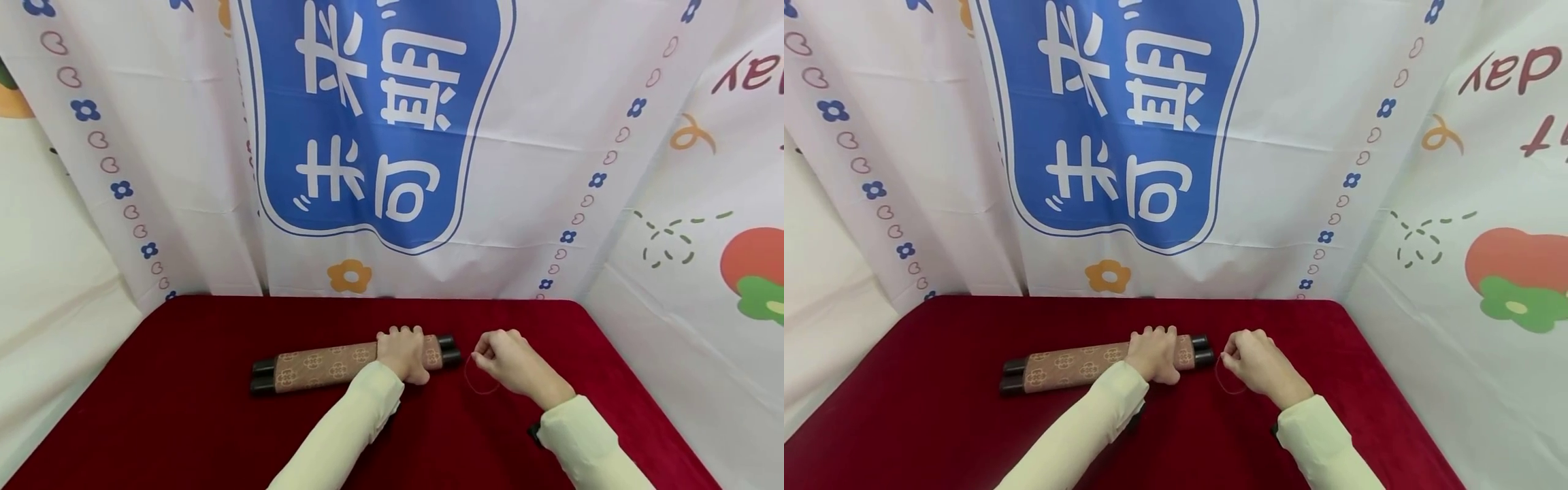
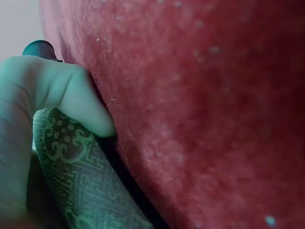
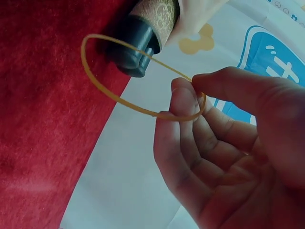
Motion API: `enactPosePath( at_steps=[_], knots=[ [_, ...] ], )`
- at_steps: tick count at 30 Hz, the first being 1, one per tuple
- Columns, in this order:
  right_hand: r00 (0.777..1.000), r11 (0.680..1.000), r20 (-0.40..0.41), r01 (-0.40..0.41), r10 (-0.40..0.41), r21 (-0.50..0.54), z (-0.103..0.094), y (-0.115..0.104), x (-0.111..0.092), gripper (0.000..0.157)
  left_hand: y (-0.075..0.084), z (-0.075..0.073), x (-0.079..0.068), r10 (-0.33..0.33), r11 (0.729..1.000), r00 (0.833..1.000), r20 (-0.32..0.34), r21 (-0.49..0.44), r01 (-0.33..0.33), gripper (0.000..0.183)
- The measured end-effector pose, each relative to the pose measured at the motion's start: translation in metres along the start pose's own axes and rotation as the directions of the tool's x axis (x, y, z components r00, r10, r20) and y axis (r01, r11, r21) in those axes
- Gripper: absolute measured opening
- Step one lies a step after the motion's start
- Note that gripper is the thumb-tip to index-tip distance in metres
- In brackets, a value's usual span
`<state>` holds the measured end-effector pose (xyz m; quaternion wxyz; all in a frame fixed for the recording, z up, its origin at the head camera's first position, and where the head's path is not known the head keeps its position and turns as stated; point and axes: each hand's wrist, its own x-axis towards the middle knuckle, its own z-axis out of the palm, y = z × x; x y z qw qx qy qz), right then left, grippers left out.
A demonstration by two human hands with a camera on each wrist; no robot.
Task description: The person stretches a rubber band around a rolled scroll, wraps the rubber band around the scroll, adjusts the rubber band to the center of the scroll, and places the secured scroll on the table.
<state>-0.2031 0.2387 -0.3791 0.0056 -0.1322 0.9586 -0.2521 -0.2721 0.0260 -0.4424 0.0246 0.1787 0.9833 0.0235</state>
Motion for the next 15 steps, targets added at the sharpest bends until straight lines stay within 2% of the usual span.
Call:
enactPosePath(
  at_steps=[5,10,15],
  knots=[
    [0.999,0.999,0.001,-0.041,0.041,-0.012,-0.0039,0.0012,-0.0004,0.006,-0.0042,0.0021,-0.0016,0.049,0.999,0.998,-0.026,0.004,-0.049,0.074],
    [0.998,0.998,0.010,-0.067,0.067,-0.010,-0.0051,0.0049,0.0011,0.006,-0.0072,0.0032,-0.0033,0.095,0.995,0.991,-0.096,0.024,-0.093,0.079],
    [0.998,0.998,0.011,-0.067,0.067,-0.005,-0.0051,0.0065,0.0054,0.007,-0.0064,-0.0004,-0.0100,0.113,0.994,0.988,-0.109,0.015,-0.112,0.082]
  ],
)
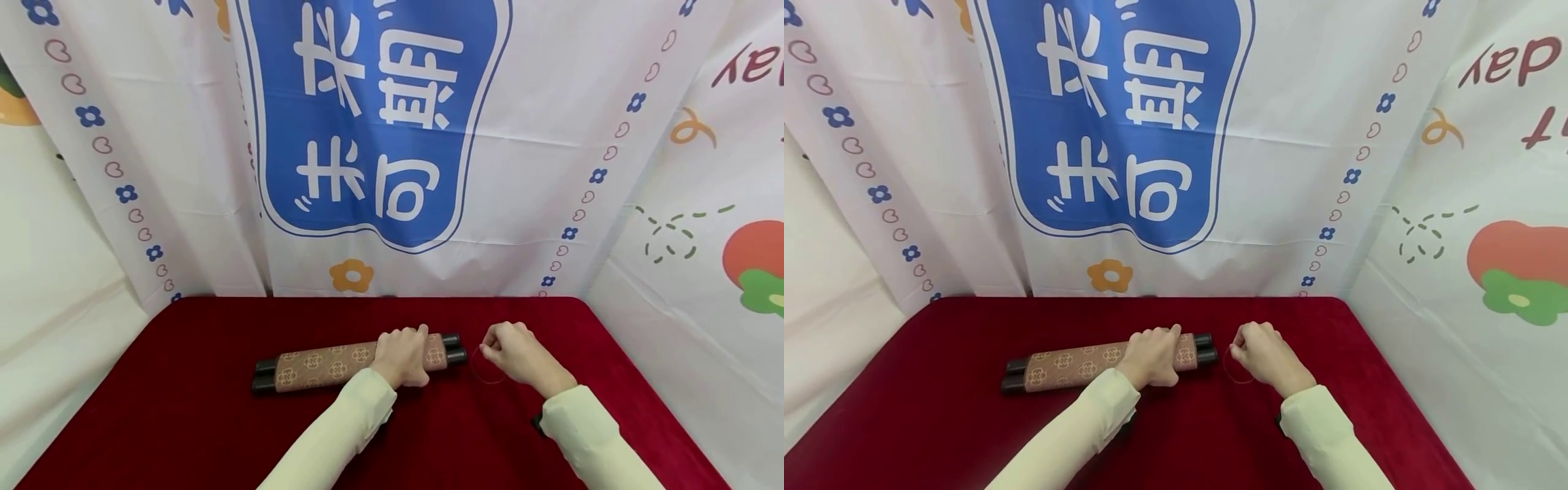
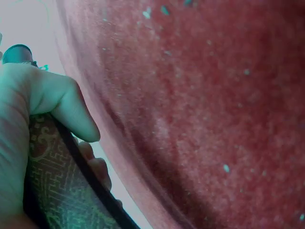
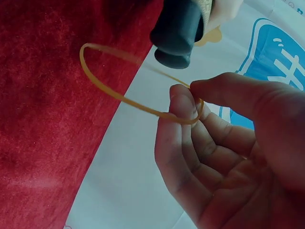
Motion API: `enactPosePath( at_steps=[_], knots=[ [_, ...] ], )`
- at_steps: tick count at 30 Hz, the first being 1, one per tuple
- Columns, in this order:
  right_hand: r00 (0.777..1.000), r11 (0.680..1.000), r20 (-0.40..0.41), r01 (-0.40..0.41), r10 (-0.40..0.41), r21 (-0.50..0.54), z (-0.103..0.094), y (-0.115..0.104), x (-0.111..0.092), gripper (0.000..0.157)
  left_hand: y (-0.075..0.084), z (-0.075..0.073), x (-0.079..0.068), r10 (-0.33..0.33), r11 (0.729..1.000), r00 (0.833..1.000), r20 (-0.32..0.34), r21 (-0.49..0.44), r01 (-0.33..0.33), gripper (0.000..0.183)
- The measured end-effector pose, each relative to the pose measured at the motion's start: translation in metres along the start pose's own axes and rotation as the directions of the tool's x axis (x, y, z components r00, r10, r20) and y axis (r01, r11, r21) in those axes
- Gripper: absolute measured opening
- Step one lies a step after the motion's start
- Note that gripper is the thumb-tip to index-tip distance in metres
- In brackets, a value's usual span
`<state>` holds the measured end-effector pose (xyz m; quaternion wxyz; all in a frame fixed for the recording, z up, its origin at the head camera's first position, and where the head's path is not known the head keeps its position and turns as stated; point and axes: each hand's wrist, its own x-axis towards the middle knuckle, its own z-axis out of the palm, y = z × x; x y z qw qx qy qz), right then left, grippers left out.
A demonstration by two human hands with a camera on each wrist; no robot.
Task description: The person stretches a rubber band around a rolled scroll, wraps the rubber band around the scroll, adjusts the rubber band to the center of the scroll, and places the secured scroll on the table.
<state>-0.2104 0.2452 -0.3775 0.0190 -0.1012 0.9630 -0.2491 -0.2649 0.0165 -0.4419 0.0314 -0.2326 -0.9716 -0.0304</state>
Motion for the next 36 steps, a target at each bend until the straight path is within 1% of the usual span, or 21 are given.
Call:
enactPosePath(
  at_steps=[4,8,14,19,23,27,29,32,36],
  knots=[
    [1.000,1.000,-0.013,0.003,-0.004,-0.008,0.000,-0.002,0.004,0.008,0.002,-0.006,-0.008,0.019,1.000,1.000,-0.006,-0.014,-0.019,0.085],
    [0.999,1.000,-0.028,0.027,-0.027,-0.014,0.001,-0.004,0.008,0.008,0.005,-0.011,-0.016,0.045,0.999,0.999,-0.019,-0.010,-0.045,0.082],
    [0.999,0.999,-0.036,0.029,-0.030,-0.013,0.002,-0.009,0.012,0.007,0.008,-0.013,-0.025,0.086,0.996,0.996,-0.038,-0.002,-0.086,0.072],
    [0.999,0.999,-0.016,0.033,-0.033,-0.004,0.004,-0.016,0.015,0.007,0.010,-0.013,-0.029,0.098,0.995,0.994,-0.044,0.010,-0.098,0.071],
    [0.999,0.999,-0.005,0.046,-0.046,-0.003,0.006,-0.022,0.015,0.007,0.013,-0.014,-0.030,0.100,0.995,0.994,-0.034,0.012,-0.099,0.071],
    [0.999,0.999,-0.002,0.036,-0.036,0.003,0.007,-0.026,0.012,0.007,0.014,-0.014,-0.029,0.092,0.995,0.995,-0.029,0.026,-0.091,0.071],
    [1.000,1.000,-0.009,0.028,-0.028,0.004,0.006,-0.027,0.010,0.006,0.014,-0.014,-0.028,0.089,0.996,0.996,-0.032,0.036,-0.088,0.070],
    [0.999,0.999,-0.025,0.037,-0.037,0.004,0.006,-0.029,0.006,0.006,0.013,-0.012,-0.026,0.083,0.996,0.996,-0.043,0.036,-0.082,0.068],
    [0.998,0.999,-0.049,0.037,-0.036,0.020,0.009,-0.033,0.001,0.005,0.012,-0.012,-0.023,0.064,0.997,0.997,-0.038,0.033,-0.062,0.068]
  ],
)
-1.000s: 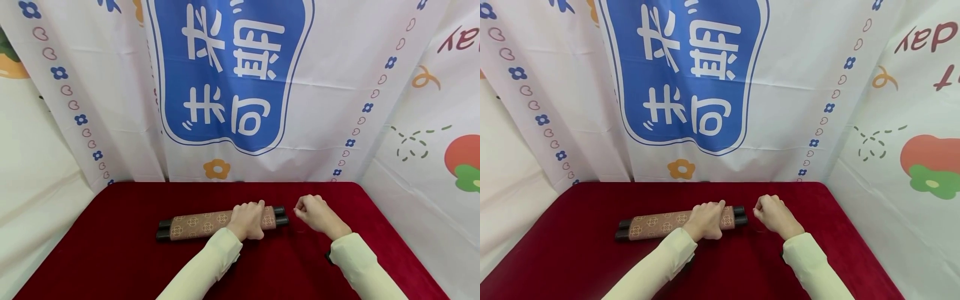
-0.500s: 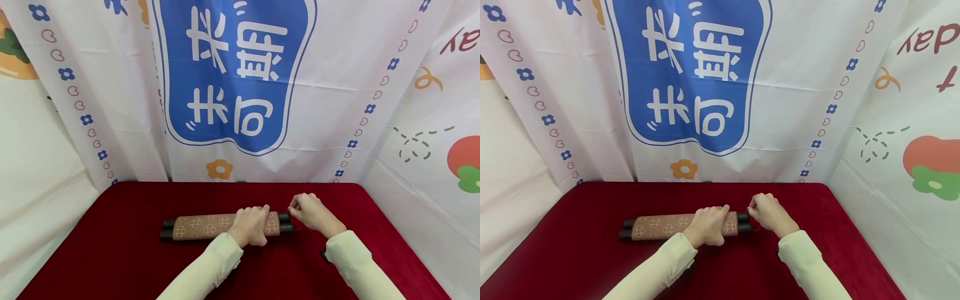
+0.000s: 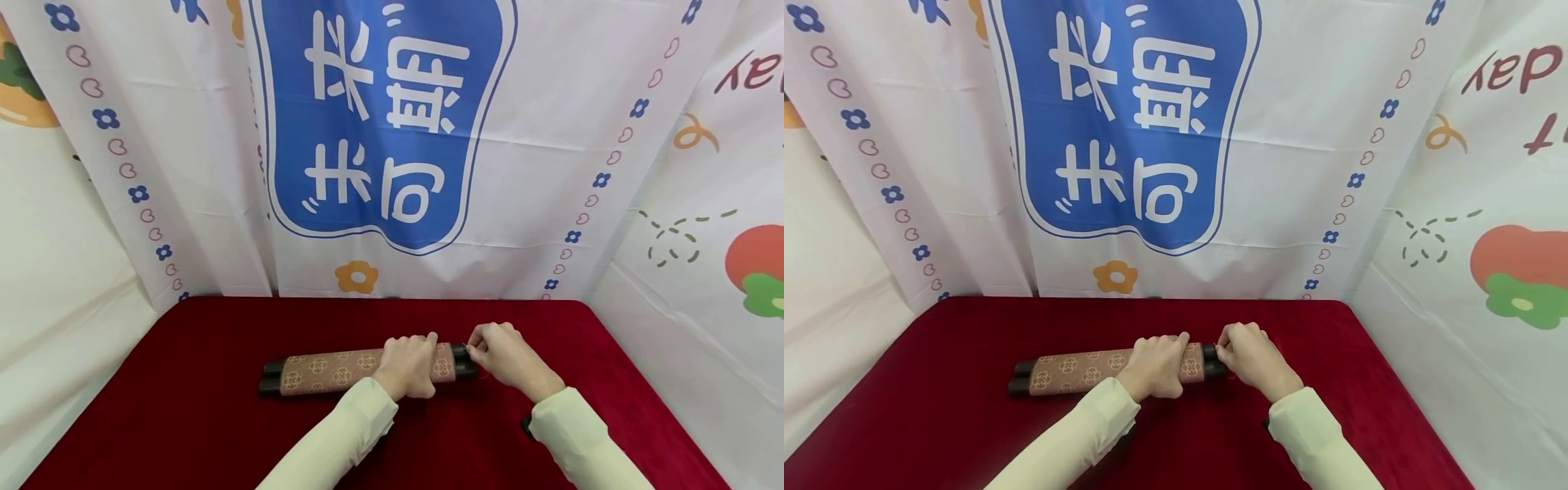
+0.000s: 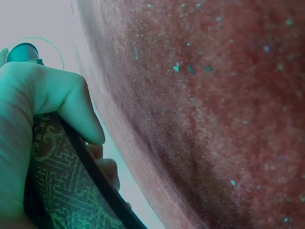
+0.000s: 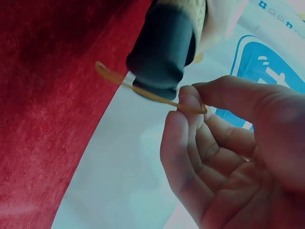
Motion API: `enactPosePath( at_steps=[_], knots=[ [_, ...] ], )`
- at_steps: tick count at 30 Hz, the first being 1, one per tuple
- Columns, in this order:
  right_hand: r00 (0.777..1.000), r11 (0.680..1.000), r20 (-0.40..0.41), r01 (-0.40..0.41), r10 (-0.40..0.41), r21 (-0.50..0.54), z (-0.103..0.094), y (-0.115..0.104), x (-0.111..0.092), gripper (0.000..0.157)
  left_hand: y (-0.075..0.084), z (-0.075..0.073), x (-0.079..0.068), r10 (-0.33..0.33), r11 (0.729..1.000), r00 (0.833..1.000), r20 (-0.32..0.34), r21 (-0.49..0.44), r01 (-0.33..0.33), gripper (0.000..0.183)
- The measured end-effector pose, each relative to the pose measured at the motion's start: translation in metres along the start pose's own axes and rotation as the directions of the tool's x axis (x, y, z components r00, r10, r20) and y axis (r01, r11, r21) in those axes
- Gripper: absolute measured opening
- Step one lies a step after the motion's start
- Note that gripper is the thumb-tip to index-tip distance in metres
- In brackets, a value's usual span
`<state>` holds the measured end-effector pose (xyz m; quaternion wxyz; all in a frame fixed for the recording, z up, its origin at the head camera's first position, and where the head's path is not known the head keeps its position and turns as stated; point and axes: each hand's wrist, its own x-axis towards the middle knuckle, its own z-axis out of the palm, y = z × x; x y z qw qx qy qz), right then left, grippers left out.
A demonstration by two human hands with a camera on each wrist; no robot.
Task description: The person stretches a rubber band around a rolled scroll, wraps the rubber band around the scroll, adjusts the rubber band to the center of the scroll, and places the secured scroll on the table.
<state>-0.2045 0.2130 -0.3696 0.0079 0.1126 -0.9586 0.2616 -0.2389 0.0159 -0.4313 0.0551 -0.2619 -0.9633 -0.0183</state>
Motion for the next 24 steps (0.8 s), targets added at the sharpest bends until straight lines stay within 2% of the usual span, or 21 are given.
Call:
enactPosePath(
  at_steps=[5,13,24],
  knots=[
    [0.999,1.000,-0.046,-0.016,0.016,-0.010,0.006,-0.008,-0.007,0.004,0.000,-0.001,0.002,-0.023,1.000,0.999,0.026,-0.006,0.024,0.073],
    [0.991,0.997,-0.104,-0.083,0.083,0.005,0.016,-0.019,-0.014,0.008,0.003,-0.007,0.003,-0.067,0.998,0.997,0.036,0.003,0.067,0.075],
    [0.988,0.999,-0.145,-0.053,0.052,-0.007,0.019,-0.026,-0.008,0.008,0.011,-0.007,-0.002,-0.070,0.997,0.996,0.062,0.023,0.068,0.077]
  ],
)
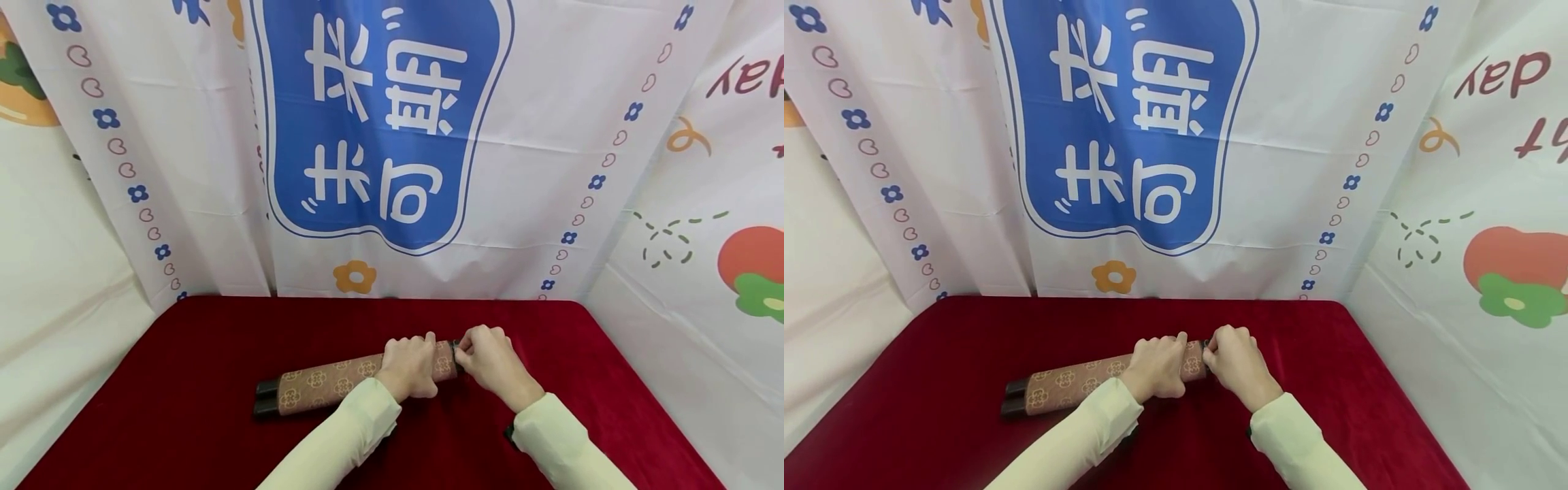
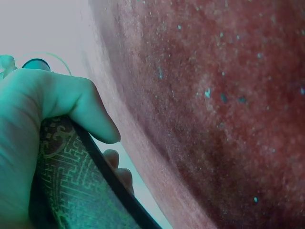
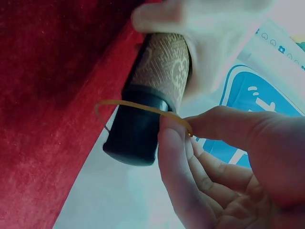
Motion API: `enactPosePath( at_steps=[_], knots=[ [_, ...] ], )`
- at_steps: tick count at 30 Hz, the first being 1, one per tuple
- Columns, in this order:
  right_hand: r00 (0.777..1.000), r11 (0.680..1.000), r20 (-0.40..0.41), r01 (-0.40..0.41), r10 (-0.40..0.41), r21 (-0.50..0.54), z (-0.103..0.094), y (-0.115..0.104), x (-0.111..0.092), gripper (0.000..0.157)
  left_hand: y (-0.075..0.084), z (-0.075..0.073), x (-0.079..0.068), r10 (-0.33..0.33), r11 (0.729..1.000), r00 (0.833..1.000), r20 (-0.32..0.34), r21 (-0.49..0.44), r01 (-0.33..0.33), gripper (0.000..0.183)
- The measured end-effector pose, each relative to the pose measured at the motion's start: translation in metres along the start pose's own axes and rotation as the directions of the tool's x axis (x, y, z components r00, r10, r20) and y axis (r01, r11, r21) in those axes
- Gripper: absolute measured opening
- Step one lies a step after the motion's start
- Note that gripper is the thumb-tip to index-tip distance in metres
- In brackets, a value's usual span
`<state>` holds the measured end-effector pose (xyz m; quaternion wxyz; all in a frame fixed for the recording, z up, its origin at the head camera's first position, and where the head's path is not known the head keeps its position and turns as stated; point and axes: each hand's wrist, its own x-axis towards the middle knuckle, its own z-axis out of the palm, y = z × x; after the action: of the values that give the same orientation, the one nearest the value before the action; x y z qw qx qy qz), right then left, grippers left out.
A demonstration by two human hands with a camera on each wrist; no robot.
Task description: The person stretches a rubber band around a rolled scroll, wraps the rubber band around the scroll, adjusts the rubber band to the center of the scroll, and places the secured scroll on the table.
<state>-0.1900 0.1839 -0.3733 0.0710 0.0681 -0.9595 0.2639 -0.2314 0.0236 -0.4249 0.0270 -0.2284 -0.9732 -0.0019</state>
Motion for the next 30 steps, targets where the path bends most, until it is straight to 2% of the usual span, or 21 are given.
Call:
enactPosePath(
  at_steps=[7,12,17,22,27,30],
  knots=[
    [1.000,0.999,-0.004,0.002,-0.002,-0.039,-0.002,0.000,0.015,0.008,0.001,0.002,-0.004,0.008,1.000,1.000,0.002,0.011,-0.008,0.085],
    [1.000,0.996,0.016,0.005,-0.004,-0.085,-0.002,-0.001,0.023,0.010,0.003,0.002,-0.007,0.028,1.000,1.000,0.000,0.000,-0.028,0.085],
    [0.999,0.994,0.051,0.001,0.005,-0.113,-0.001,-0.004,0.030,0.013,0.005,0.002,-0.009,0.047,0.999,0.999,0.000,-0.008,-0.047,0.073],
    [0.998,0.991,0.064,0.037,-0.029,-0.128,0.003,-0.005,0.035,0.017,0.005,0.003,-0.011,0.064,0.998,0.998,-0.023,-0.003,-0.064,0.063],
    [0.996,0.991,0.073,0.067,-0.058,-0.115,0.005,-0.009,0.036,0.017,0.005,0.002,-0.012,0.070,0.998,0.997,-0.039,-0.004,-0.070,0.063],
    [0.995,0.993,0.077,0.071,-0.064,-0.092,0.006,-0.011,0.033,0.015,0.003,0.002,-0.010,0.060,0.998,0.997,-0.038,-0.013,-0.061,0.052]
  ],
)
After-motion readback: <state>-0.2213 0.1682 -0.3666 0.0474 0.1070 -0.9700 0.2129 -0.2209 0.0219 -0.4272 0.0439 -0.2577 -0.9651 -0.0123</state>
